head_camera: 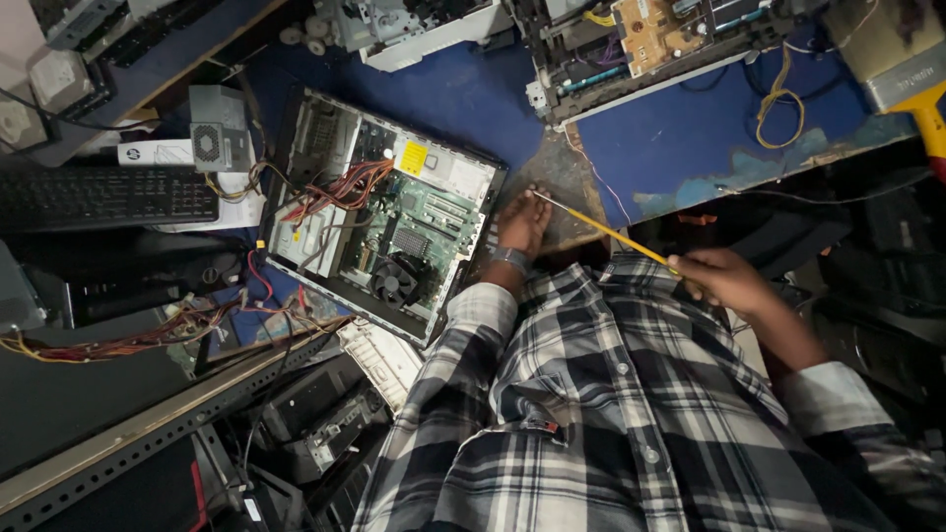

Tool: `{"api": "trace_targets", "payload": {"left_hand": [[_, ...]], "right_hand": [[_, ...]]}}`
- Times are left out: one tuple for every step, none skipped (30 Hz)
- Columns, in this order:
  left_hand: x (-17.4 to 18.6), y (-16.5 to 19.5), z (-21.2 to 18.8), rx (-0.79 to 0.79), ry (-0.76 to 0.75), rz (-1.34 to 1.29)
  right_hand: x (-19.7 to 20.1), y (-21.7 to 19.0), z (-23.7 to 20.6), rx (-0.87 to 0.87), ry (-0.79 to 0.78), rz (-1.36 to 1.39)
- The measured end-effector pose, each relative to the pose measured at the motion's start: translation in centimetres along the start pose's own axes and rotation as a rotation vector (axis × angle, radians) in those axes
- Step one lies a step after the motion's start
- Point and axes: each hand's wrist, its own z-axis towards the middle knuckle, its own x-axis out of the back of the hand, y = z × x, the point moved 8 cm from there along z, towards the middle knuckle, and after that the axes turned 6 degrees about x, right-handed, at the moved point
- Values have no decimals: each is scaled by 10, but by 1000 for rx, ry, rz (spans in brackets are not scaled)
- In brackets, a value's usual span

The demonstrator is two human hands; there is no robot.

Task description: The person uses a screwdriver to remove screws from a computer case, then uses a yellow tool to probe or adjust internal components. The person handles the motherboard and case while working on the open computer.

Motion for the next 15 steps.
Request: {"api": "trace_targets", "payload": {"left_hand": [[2, 0, 1, -6, 19, -13], [3, 1, 2, -10, 35, -24], [4, 1, 2, -13, 52, -35], [6, 2, 2, -27, 62, -51], [7, 4, 2, -42, 72, -67], [8, 6, 2, -59, 82, -84], [9, 7, 2, -51, 95, -115], [10, 8, 2, -44, 108, -146], [11, 8, 2, -38, 120, -176], [11, 9, 3, -32, 121, -190], [10, 10, 3, -27, 122, -203], [10, 10, 4, -21, 122, -217], [12, 11, 4, -31, 156, -207], [15, 12, 4, -42, 190, -198], [17, 13, 4, -54, 224, -189]], "right_hand": [[-1, -3, 3, 20, 10, -61], [-2, -8, 6, 42, 22, -120], [-3, -11, 8, 61, 35, -179], [-5, -14, 10, 79, 40, -197], [-6, -17, 12, 98, 44, -217], [-8, -20, 14, 118, 47, -237], [-10, -23, 16, 130, 40, -249], [-12, -26, 18, 142, 33, -261], [-14, -28, 20, 154, 25, -274], [-15, -30, 22, 153, 25, -300], [-15, -32, 24, 151, 26, -326], [-16, -34, 25, 149, 27, -352], [-15, -36, 25, 155, 35, -350], [-15, -39, 26, 161, 43, -350], [-15, -41, 27, 167, 50, -349]]}}
